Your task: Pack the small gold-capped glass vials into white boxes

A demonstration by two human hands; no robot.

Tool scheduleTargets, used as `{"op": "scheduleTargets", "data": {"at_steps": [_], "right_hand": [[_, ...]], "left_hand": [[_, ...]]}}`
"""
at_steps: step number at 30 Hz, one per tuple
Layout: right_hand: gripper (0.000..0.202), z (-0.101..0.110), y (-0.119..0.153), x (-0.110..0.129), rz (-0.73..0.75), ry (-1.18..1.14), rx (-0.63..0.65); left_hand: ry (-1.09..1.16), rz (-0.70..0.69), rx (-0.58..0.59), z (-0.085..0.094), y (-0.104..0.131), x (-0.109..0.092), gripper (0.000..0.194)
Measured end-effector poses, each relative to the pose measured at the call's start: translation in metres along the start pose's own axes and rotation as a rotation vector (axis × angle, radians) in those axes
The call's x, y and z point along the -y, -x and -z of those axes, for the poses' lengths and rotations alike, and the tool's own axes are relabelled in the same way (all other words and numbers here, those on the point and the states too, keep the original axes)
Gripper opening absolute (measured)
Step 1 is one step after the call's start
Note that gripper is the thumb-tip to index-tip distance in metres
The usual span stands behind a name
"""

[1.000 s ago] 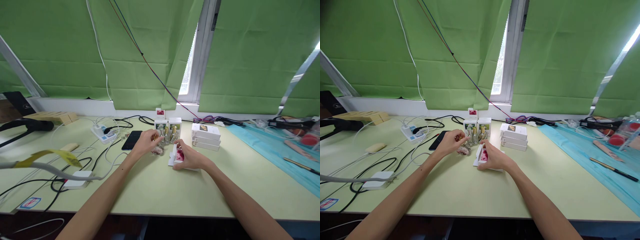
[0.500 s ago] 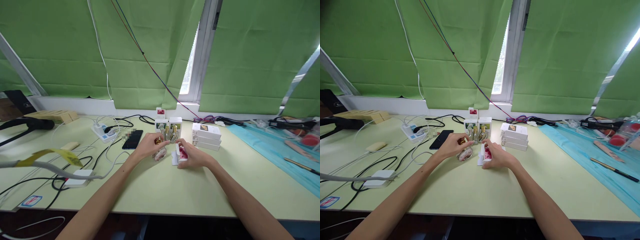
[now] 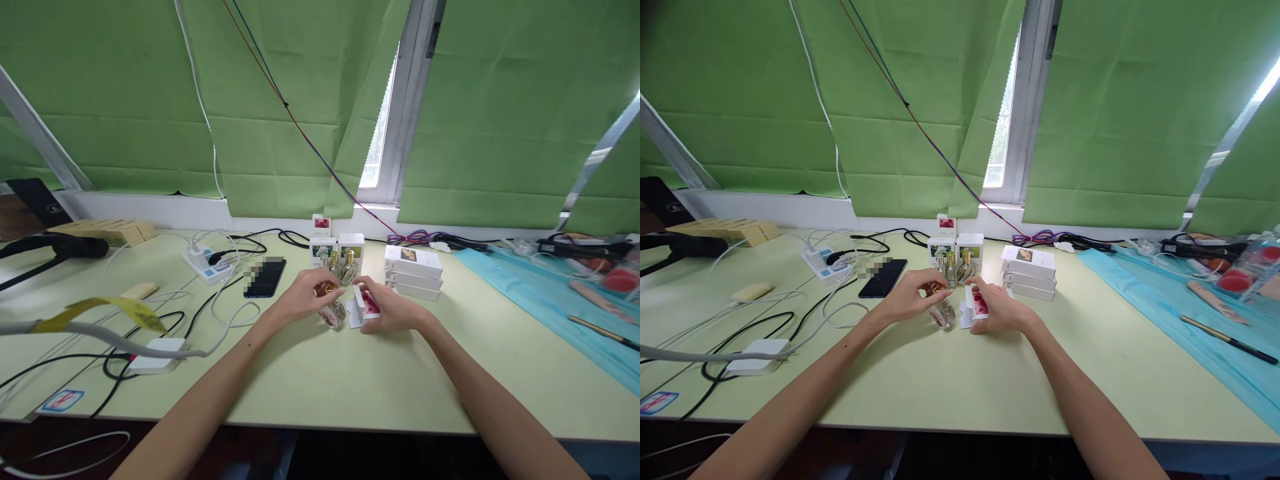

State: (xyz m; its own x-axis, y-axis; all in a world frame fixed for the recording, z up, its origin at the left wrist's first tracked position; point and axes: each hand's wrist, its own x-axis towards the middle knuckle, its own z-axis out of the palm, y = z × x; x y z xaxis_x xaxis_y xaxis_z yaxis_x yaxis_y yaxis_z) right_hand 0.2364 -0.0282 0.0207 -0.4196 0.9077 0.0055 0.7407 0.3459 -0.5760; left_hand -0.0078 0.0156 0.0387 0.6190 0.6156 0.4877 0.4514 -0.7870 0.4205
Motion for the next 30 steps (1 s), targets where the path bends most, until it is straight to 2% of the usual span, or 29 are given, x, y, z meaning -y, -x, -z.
{"op": "scheduleTargets", "data": {"at_steps": [5,11,15,21,25,30], "right_hand": [[0.092,0.000,0.000,-0.003,-0.012,0.000,-0.002],[0.092,0.001,0.001,-0.003,0.012,0.016,0.026],[0.092,0.002,0.001,-0.002,0.028,0.036,0.028],[0.091,-0.001,0.000,-0.003,0.021,0.055,0.007],[0.090,-0.001,0.000,0.000,-0.008,0.072,-0.009],[0.088,-0.002,0.000,0.003,-0.017,0.075,-0.033]], "left_hand": [[0.023,-0.009,0.004,0.001,0.002,-0.003,0.021],[-0.077,-0.009,0.047,0.006,0.001,-0.003,0.019],[-0.102,0.034,0.099,0.009,0.001,0.001,0.020],[-0.123,0.158,0.113,0.010,0.001,0.006,0.022],[-0.076,0.247,0.133,0.010,0.001,0.009,0.026],[0.018,0.263,0.182,0.011,0.002,0.012,0.022]]}}
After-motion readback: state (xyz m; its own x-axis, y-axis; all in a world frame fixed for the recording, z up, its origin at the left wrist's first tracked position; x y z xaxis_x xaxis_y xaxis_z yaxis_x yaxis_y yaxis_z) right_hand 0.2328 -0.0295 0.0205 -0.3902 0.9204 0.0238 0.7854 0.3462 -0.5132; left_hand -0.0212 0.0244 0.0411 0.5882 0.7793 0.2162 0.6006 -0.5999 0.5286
